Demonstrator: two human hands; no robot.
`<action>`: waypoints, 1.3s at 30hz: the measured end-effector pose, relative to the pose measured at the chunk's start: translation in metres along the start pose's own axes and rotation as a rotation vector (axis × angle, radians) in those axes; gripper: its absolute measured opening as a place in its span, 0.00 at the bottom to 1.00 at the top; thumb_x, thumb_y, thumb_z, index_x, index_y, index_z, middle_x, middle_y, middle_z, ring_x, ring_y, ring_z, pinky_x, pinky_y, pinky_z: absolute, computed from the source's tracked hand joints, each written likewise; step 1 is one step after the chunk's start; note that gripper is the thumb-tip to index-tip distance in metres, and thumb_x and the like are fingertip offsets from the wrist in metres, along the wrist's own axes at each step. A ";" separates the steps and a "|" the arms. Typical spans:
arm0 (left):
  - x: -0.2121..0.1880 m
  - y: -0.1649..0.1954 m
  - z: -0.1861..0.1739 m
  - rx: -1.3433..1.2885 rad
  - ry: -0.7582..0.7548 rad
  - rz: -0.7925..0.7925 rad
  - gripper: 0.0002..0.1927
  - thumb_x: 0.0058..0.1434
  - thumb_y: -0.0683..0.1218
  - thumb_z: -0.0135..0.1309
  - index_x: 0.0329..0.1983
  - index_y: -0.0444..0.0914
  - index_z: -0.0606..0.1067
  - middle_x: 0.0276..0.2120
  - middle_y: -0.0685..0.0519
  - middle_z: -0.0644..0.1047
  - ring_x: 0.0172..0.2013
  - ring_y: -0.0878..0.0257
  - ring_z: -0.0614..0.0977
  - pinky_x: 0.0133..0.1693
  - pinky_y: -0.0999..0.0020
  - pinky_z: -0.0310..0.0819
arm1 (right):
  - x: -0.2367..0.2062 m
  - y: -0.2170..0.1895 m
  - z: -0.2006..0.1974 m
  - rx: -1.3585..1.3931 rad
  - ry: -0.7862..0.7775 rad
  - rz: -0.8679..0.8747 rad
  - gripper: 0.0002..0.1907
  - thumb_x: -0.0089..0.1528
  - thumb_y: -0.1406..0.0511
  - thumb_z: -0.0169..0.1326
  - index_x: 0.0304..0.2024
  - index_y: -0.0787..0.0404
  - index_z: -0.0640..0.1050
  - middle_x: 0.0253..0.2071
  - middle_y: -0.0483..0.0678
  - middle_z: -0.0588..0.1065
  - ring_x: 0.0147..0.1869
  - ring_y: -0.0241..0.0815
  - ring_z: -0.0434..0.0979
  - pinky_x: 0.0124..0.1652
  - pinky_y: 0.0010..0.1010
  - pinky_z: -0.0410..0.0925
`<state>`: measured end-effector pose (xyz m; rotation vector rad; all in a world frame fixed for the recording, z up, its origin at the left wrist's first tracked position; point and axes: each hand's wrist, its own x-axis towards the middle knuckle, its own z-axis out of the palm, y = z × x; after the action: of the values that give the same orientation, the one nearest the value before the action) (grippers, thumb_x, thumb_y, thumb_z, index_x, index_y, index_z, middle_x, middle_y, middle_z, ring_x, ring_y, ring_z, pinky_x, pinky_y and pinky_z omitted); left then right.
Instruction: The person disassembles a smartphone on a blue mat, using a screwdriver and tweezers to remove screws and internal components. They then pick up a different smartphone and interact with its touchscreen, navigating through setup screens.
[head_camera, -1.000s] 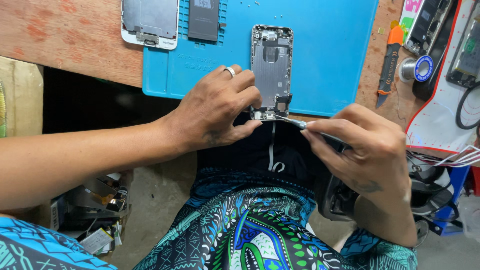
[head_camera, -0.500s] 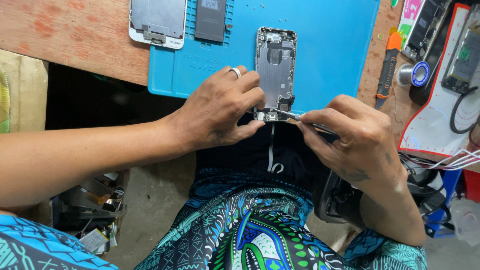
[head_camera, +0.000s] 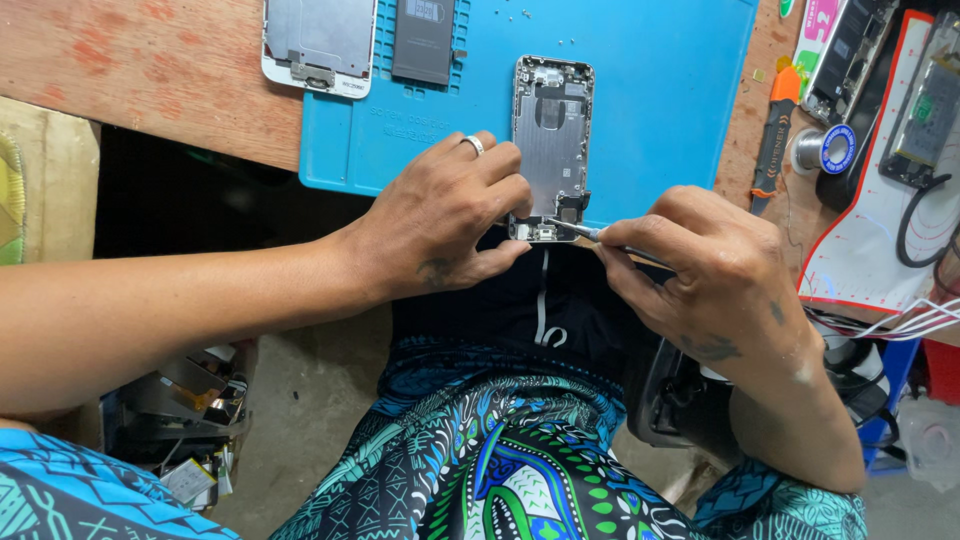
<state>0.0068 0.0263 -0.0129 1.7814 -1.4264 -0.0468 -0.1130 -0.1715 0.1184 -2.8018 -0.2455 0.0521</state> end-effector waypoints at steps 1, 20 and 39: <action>0.001 0.000 0.000 -0.001 0.000 0.001 0.17 0.53 0.50 0.68 0.36 0.38 0.74 0.37 0.48 0.70 0.42 0.52 0.74 0.44 0.56 0.70 | 0.000 0.000 0.000 -0.004 -0.002 -0.003 0.08 0.57 0.69 0.68 0.38 0.61 0.82 0.29 0.48 0.72 0.33 0.45 0.74 0.31 0.36 0.67; 0.002 0.001 -0.001 -0.008 0.011 0.006 0.16 0.53 0.49 0.68 0.35 0.37 0.74 0.39 0.48 0.70 0.43 0.52 0.74 0.45 0.56 0.70 | 0.023 -0.012 -0.013 -0.103 -0.152 -0.171 0.06 0.57 0.67 0.63 0.34 0.61 0.79 0.29 0.50 0.70 0.34 0.52 0.73 0.35 0.44 0.66; -0.001 -0.002 0.002 -0.005 0.059 0.017 0.14 0.53 0.50 0.68 0.32 0.38 0.76 0.54 0.46 0.75 0.61 0.48 0.71 0.61 0.51 0.61 | 0.032 -0.015 -0.010 -0.267 -0.424 0.045 0.15 0.63 0.58 0.58 0.44 0.62 0.78 0.35 0.54 0.74 0.41 0.58 0.76 0.41 0.46 0.69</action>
<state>0.0070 0.0256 -0.0157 1.7524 -1.3981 0.0111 -0.0837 -0.1552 0.1321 -3.0326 -0.3067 0.6740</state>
